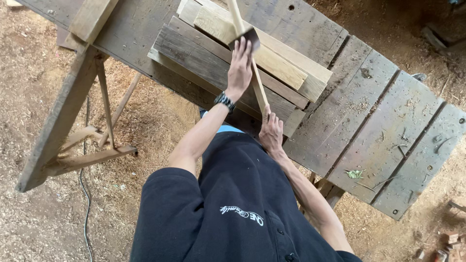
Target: The person sands wooden planks one by one using a piece of sandpaper on a wooden workbench, turning and moving the planks to sand different sections.
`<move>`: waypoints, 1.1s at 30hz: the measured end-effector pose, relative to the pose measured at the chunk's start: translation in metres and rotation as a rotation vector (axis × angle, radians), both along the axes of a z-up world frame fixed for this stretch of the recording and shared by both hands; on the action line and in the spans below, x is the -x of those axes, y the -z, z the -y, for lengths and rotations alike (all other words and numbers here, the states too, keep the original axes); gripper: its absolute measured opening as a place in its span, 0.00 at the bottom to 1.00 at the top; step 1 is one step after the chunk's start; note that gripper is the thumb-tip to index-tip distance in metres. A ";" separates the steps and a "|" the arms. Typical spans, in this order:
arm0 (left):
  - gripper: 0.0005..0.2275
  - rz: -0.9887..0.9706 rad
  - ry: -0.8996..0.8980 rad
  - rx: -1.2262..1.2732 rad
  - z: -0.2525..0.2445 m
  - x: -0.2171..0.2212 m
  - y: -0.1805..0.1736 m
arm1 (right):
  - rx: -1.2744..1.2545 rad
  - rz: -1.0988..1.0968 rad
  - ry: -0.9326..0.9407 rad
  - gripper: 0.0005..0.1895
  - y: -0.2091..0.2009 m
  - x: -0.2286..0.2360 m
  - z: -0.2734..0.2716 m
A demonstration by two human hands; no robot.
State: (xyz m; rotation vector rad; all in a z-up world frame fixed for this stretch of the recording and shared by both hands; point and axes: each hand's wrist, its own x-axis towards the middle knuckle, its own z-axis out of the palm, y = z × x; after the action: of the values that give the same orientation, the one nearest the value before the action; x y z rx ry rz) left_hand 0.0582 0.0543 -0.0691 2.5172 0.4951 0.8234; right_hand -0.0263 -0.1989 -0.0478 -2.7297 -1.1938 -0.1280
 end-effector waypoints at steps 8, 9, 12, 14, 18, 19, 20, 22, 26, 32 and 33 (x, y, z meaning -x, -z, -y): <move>0.21 -0.235 0.321 0.056 0.056 0.138 -0.050 | -0.018 0.034 -0.089 0.41 0.024 0.009 0.012; 0.20 -0.218 0.332 0.069 0.054 0.140 -0.054 | -0.018 -0.007 -0.092 0.40 0.027 0.009 0.012; 0.19 -0.198 0.321 0.079 0.048 0.143 -0.052 | -0.034 0.012 -0.100 0.36 0.033 0.010 0.015; 0.18 -0.215 0.261 0.038 0.027 0.124 -0.038 | 0.004 -0.031 -0.093 0.34 0.034 0.002 0.017; 0.18 -0.258 0.150 -0.055 -0.029 0.084 0.003 | -0.039 -0.058 -0.095 0.34 0.022 -0.008 0.026; 0.17 -0.313 0.115 -0.095 -0.047 0.070 0.014 | -0.059 -0.074 -0.106 0.33 0.018 -0.009 0.029; 0.16 -0.365 0.082 -0.133 -0.064 0.054 0.025 | -0.076 -0.086 -0.114 0.32 0.014 -0.011 0.034; 0.18 -0.303 -0.044 -0.214 -0.100 0.030 0.037 | -0.091 -0.114 -0.118 0.31 0.007 -0.012 0.039; 0.19 -0.285 -0.085 -0.074 -0.112 0.021 0.033 | -0.078 -0.146 -0.088 0.31 0.004 -0.008 0.037; 0.21 -0.342 0.273 -0.164 -0.007 0.081 0.005 | -0.064 -0.327 0.045 0.30 0.011 -0.020 0.016; 0.21 -0.344 0.305 -0.169 0.014 0.093 0.001 | -0.067 -0.382 0.070 0.30 0.010 -0.025 0.011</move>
State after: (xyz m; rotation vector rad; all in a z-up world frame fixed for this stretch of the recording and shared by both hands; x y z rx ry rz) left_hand -0.0348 0.0406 -0.0703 2.8110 0.1405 0.3306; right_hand -0.0011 -0.2102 -0.0573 -2.5796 -0.9678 0.3253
